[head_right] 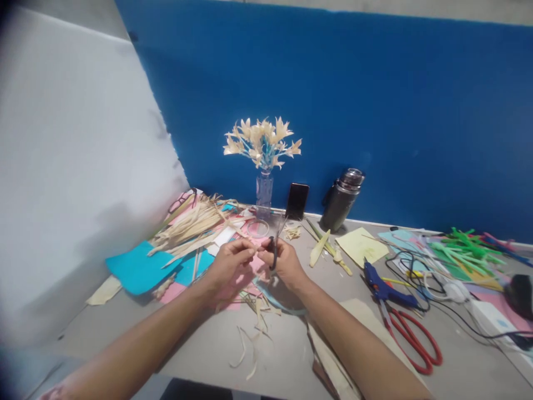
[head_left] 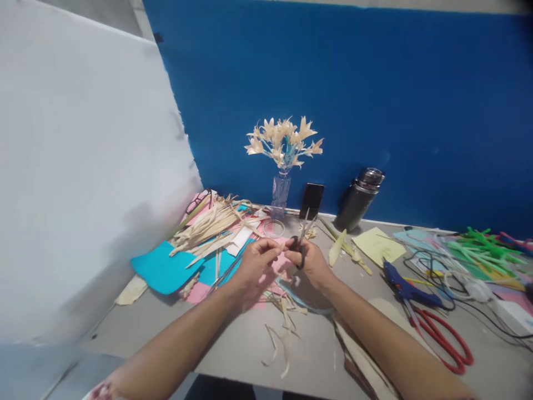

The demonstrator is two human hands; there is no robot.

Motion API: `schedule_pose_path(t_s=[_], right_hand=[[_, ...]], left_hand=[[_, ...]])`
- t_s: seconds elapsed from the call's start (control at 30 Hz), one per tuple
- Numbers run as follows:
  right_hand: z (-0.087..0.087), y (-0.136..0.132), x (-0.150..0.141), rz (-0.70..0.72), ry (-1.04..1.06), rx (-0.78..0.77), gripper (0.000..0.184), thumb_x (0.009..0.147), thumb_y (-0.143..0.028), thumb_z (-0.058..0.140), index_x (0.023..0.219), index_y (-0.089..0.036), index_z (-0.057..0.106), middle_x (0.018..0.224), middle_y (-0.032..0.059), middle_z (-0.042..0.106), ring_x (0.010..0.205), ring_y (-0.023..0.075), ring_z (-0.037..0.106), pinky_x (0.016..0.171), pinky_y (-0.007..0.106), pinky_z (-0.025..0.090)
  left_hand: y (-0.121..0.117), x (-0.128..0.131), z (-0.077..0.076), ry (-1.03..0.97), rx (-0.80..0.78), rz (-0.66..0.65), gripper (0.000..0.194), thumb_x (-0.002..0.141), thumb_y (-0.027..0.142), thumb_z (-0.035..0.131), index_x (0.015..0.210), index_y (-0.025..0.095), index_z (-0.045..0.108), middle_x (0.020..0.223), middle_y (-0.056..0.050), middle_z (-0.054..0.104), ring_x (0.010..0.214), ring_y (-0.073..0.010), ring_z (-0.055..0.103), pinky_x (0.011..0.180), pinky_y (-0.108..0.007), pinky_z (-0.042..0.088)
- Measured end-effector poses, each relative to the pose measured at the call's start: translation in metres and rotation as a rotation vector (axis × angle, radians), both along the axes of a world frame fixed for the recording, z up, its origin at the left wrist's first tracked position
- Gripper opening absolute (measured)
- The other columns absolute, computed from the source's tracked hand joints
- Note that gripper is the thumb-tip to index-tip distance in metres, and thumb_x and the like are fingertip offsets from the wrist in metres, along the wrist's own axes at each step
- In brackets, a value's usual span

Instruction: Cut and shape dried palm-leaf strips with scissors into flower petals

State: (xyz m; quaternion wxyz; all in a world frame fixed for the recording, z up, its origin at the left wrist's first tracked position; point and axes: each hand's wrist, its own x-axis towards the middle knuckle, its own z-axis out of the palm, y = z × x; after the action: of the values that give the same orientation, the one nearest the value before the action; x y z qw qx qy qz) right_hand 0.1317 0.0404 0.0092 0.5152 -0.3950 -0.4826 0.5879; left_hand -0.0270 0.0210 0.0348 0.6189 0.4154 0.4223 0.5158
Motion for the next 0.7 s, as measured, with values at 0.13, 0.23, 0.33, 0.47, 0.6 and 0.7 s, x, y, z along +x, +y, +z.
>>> schedule_pose_path(t_s=[0.13,0.23,0.33,0.47,0.6,0.7], right_hand=[[0.008,0.001,0.005,-0.028,-0.074,0.059,0.038,0.059,-0.032,0.087,0.087,-0.017,0.066,0.075,-0.0003,0.063,0.061,0.0133,0.055,0.054,0.024,0.046],[0.011,0.002,0.007,-0.004,-0.126,0.053,0.034,0.058,-0.03,0.086,0.08,-0.016,0.065,0.068,-0.0015,0.061,0.058,0.0125,0.052,0.052,0.023,0.043],[0.012,0.002,0.01,0.038,-0.135,0.045,0.031,0.06,-0.03,0.084,0.081,-0.017,0.065,0.067,-0.0019,0.061,0.056,0.0126,0.052,0.052,0.024,0.041],[0.01,0.002,0.013,0.162,-0.066,0.017,0.028,0.06,-0.026,0.083,0.079,-0.016,0.065,0.066,-0.0021,0.059,0.055,0.0108,0.05,0.052,0.022,0.038],[0.009,0.005,0.015,0.35,0.116,-0.09,0.028,0.061,-0.027,0.083,0.077,-0.014,0.064,0.063,-0.0013,0.057,0.052,0.0094,0.047,0.049,0.021,0.031],[0.011,0.007,0.018,0.436,0.224,-0.136,0.027,0.063,-0.029,0.082,0.073,-0.015,0.062,0.06,-0.0029,0.051,0.05,0.0072,0.04,0.047,0.02,0.025]], left_hand=[[0.0,0.0,-0.004,0.158,0.009,-0.095,0.02,0.072,0.029,0.074,0.066,0.016,0.06,0.06,0.001,0.055,0.049,-0.0082,0.048,0.047,-0.02,0.035],[0.0,-0.001,-0.006,0.149,-0.028,-0.144,0.018,0.07,0.026,0.074,0.068,0.017,0.059,0.063,0.001,0.056,0.052,-0.0095,0.052,0.048,-0.02,0.038],[-0.002,-0.002,-0.007,0.078,-0.11,-0.19,0.019,0.072,0.028,0.074,0.073,0.019,0.058,0.065,0.002,0.054,0.055,-0.01,0.052,0.049,-0.021,0.043],[-0.004,-0.003,-0.005,0.004,-0.119,-0.293,0.022,0.071,0.027,0.076,0.075,0.019,0.056,0.068,0.0,0.057,0.061,-0.0148,0.058,0.051,-0.027,0.049],[-0.002,-0.005,-0.006,-0.138,-0.069,-0.436,0.027,0.071,0.026,0.078,0.069,0.017,0.053,0.073,-0.004,0.062,0.067,-0.018,0.061,0.053,-0.029,0.052],[-0.001,-0.007,-0.005,-0.197,-0.04,-0.435,0.029,0.072,0.026,0.079,0.067,0.017,0.052,0.073,-0.003,0.061,0.066,-0.0165,0.061,0.057,-0.031,0.053]])
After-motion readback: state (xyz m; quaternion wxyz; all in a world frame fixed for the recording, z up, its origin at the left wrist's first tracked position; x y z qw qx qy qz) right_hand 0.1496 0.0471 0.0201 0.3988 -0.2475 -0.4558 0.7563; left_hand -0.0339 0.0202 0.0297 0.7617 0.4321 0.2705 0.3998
